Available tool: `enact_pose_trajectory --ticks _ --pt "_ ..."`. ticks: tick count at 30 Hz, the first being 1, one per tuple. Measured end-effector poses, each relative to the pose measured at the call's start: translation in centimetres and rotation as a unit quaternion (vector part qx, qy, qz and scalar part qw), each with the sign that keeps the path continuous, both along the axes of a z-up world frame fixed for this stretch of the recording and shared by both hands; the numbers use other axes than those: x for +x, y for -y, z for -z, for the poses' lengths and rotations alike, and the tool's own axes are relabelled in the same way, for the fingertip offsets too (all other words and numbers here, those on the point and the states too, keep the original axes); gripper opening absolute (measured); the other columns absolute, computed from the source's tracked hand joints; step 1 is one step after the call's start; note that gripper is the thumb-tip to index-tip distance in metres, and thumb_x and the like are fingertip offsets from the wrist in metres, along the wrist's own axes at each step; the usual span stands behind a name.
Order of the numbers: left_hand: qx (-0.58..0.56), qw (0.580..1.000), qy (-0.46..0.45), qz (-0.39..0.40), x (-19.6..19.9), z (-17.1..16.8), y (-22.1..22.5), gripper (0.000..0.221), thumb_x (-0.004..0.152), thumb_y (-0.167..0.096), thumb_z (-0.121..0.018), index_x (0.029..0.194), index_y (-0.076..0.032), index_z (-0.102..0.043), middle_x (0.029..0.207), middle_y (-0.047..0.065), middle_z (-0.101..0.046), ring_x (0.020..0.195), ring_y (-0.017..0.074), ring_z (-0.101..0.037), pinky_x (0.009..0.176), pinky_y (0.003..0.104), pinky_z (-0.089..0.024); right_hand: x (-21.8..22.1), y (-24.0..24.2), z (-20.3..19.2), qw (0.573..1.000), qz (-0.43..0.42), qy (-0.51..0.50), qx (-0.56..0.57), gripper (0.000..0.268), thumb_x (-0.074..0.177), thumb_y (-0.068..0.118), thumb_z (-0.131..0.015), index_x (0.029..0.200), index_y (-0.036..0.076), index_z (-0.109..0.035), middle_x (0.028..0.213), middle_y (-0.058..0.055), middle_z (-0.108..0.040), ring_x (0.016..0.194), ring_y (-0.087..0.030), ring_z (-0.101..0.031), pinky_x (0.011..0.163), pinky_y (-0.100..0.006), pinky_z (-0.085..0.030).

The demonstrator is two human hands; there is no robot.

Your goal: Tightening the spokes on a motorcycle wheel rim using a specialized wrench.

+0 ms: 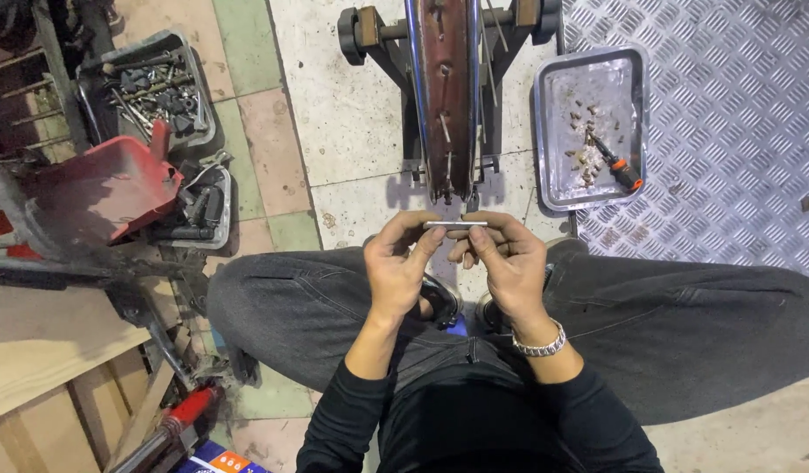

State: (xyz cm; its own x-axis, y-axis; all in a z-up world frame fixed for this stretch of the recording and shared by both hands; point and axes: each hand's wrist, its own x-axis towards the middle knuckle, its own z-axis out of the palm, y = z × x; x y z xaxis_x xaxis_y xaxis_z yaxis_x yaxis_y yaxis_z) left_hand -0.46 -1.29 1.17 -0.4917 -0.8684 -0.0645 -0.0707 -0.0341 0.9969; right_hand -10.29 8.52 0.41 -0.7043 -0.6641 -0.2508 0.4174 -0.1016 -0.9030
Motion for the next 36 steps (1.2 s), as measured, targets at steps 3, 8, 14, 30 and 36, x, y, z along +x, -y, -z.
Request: enact_pose_trajectory --ticks 3,8,14,30,36 --pt "-0.071 0.997 -0.010 -0.018 1.1 1.3 0.7 0.010 0.089 -0.012 -0.080 0.096 -0.006 -0.077 0.080 0.011 -0.076 0.068 0.0177 -0.070 0.063 0.033 -0.057 0.1 0.5 -0.2 1.000 -0.003 0.005 -0.006 0.024 0.099 0.008 -0.064 0.112 -0.012 -0.064 0.087 -0.030 -0.074 0.065 -0.027 -0.073 0.051 -0.026 -0.054" --pt "-0.247 0.968 0.031 0.003 -0.4 -4.1 3.5 0.008 0.092 -0.008 -0.076 0.100 -0.008 -0.079 0.080 0.008 -0.078 0.065 0.0189 -0.071 0.058 0.028 -0.054 -0.4 1.0 0.1 1.000 -0.011 -0.008 0.013 0.025 0.101 0.009 -0.063 0.114 -0.012 -0.064 0.086 -0.028 -0.074 0.060 -0.023 -0.070 0.047 -0.023 -0.048" --pt "-0.359 0.929 0.051 0.071 -1.4 -5.8 5.0 0.012 0.091 -0.004 -0.077 0.102 -0.008 -0.079 0.091 0.010 -0.078 0.078 0.0283 -0.076 0.070 0.037 -0.062 -0.3 1.2 -0.6 1.000 -0.026 -0.006 0.000 0.030 0.099 0.007 -0.065 0.122 -0.013 -0.065 0.097 -0.033 -0.073 0.070 -0.028 -0.073 0.051 -0.027 -0.056" --pt "-0.478 0.876 0.023 0.052 -2.5 -5.4 5.4 0.013 0.088 -0.007 -0.081 0.100 -0.011 -0.081 0.081 0.006 -0.074 0.065 0.0230 -0.070 0.060 0.035 -0.061 0.4 1.2 1.6 0.980 0.017 0.175 -0.093 0.033 0.092 0.002 -0.071 0.117 -0.018 -0.064 0.102 -0.038 -0.069 0.073 -0.035 -0.074 0.046 -0.027 -0.055" --pt "-0.428 0.900 0.022 0.077 -1.5 -5.5 5.3 0.013 0.088 -0.001 -0.079 0.099 -0.007 -0.080 0.080 0.009 -0.075 0.068 0.0269 -0.073 0.064 0.036 -0.061 0.9 2.7 2.5 0.960 0.090 0.263 -0.047 0.017 0.088 -0.003 -0.075 0.099 -0.009 -0.065 0.093 -0.029 -0.072 0.073 -0.035 -0.074 0.048 -0.024 -0.054"
